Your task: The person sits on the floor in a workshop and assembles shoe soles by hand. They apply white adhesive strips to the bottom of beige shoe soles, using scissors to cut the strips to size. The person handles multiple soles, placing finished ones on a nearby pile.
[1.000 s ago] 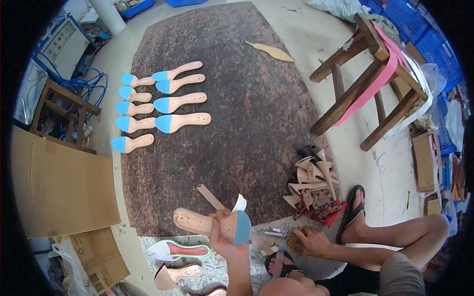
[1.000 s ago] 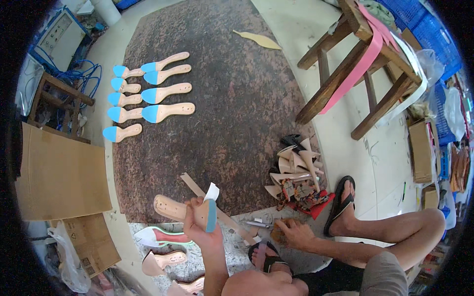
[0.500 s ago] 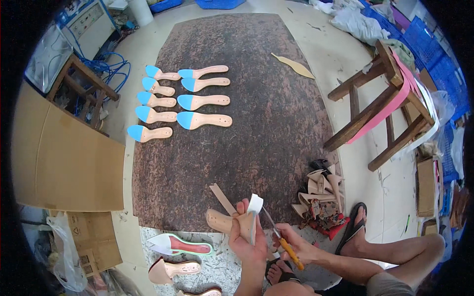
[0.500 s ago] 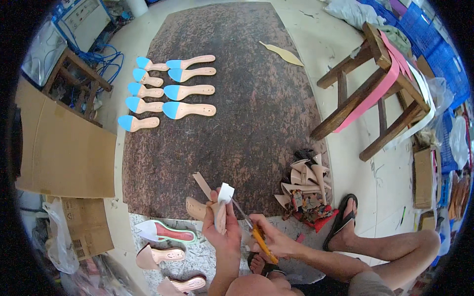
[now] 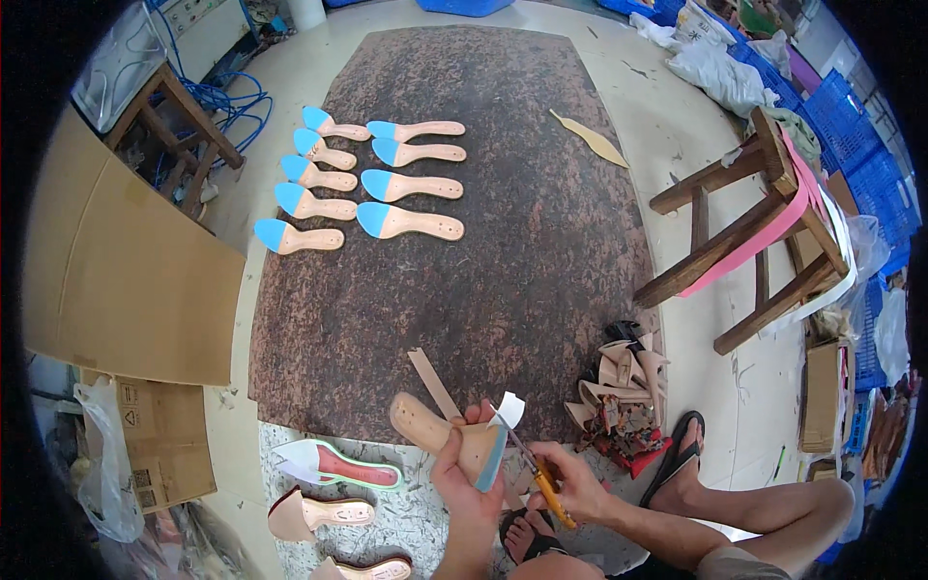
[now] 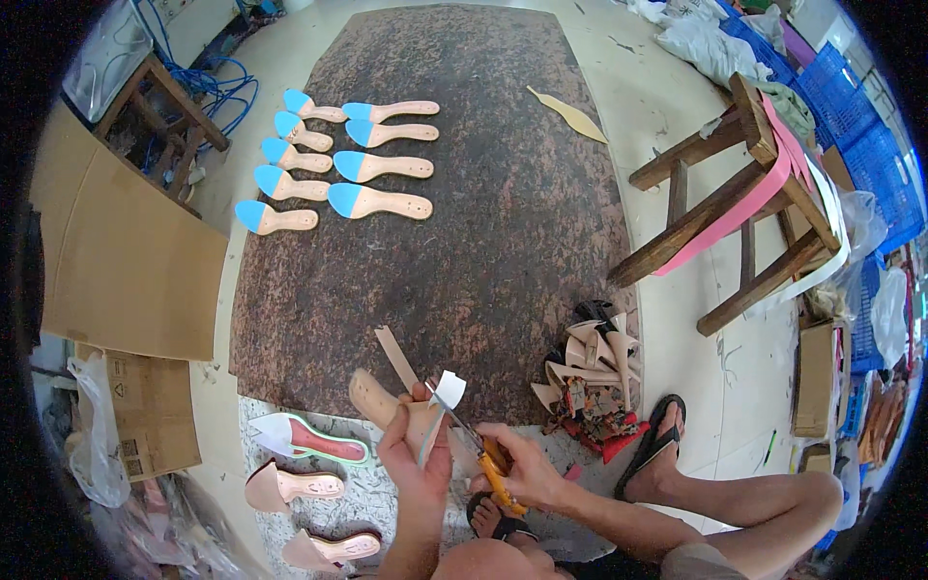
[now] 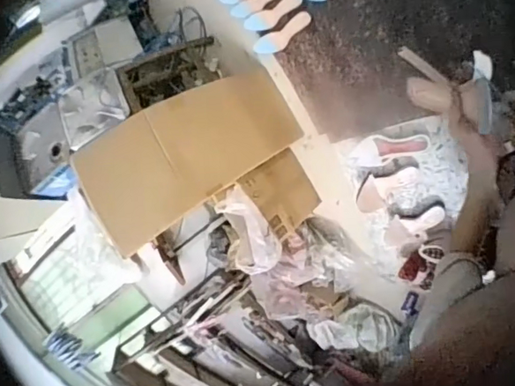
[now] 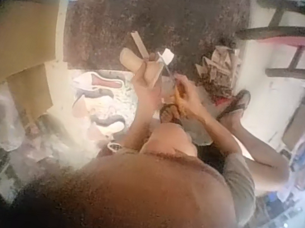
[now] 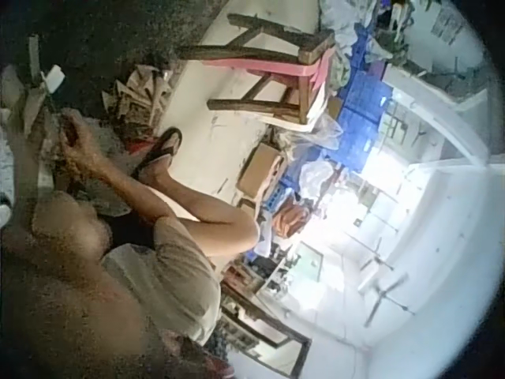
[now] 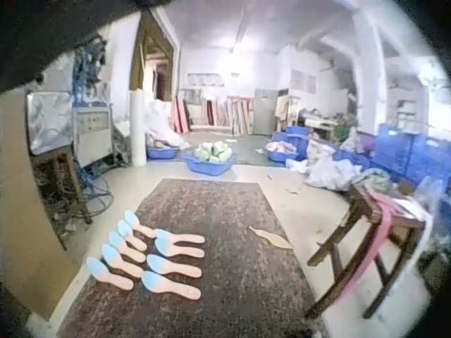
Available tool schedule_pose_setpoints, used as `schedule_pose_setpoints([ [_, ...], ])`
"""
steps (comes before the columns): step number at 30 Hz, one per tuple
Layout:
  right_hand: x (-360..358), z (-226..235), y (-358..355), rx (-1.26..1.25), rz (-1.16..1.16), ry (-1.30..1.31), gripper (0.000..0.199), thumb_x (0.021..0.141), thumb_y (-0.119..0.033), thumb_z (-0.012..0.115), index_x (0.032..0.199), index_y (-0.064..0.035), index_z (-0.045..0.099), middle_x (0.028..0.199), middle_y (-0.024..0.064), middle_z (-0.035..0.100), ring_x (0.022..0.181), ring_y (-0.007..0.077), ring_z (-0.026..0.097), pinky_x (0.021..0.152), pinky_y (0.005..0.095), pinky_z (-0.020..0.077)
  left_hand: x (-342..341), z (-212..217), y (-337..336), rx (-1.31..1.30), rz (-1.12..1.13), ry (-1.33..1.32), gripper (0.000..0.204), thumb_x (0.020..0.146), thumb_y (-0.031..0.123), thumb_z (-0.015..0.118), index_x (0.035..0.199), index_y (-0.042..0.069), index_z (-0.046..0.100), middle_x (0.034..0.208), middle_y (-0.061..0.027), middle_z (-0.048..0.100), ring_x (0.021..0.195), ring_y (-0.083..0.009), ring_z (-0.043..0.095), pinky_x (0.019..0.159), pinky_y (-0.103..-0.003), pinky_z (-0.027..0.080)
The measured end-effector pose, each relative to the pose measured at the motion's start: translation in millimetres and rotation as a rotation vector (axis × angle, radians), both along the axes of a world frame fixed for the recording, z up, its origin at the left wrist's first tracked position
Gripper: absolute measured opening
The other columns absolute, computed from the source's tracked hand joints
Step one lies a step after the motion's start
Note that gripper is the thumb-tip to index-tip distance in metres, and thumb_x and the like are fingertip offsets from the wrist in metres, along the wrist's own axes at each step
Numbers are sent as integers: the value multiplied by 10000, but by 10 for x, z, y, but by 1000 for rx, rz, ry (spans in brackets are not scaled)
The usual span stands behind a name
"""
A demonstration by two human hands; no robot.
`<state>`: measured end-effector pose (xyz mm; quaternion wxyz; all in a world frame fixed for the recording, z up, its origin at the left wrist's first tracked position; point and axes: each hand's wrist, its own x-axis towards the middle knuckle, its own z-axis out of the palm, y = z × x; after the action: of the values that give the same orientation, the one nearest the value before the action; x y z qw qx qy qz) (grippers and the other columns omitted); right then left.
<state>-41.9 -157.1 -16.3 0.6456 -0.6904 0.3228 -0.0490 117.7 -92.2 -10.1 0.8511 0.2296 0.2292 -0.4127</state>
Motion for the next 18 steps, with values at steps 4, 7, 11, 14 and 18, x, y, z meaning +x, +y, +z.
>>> schedule_pose_setpoints([
  [4, -125, 2, -128, -100, 140, -70, 752, 764, -404, 806, 1323, -48, 452, 943, 123, 566, 766, 215, 548, 696, 354, 465, 292, 25, 103, 51, -269, -8, 156, 920, 130, 546, 1009, 6, 580, 1114, -201, 636, 1217, -369, 543, 1021, -493, 454],
  [7, -172, 29, -175, -112, 199, -54, 740, 765, -407, 795, 1317, -37, 469, 1000, 145, 594, 814, 262, 600, 739, 375, 488, 441, 88, 127, 60, -415, -16, 156, 903, 122, 560, 997, 1, 592, 1126, -225, 632, 1206, -395, 547, 1006, -512, 464],
  [11, -205, 66, -191, -86, 195, -19, 721, 758, -394, 800, 1304, -31, 499, 1064, 166, 616, 911, 304, 643, 791, 391, 505, 507, 123, 128, 64, -510, -8, 165, 891, 113, 569, 1007, -1, 596, 1141, -242, 627, 1203, -410, 551, 981, -536, 480],
  [14, -254, 31, -181, -73, 197, 16, 731, 749, -387, 814, 1311, -35, 506, 1012, 152, 621, 874, 272, 644, 775, 376, 508, 541, 131, 141, 43, -535, -4, 179, 880, 116, 584, 1016, -1, 595, 1141, -247, 627, 1210, -416, 547, 971, -542, 489],
  [18, -324, 16, -182, -44, 198, 67, 724, 756, -366, 826, 1319, -41, 508, 891, 112, 604, 765, 178, 602, 719, 330, 504, 535, 149, 150, 76, -524, -2, 188, 878, 116, 591, 1024, -4, 591, 1138, -249, 629, 1201, -415, 555, 956, -536, 504],
])
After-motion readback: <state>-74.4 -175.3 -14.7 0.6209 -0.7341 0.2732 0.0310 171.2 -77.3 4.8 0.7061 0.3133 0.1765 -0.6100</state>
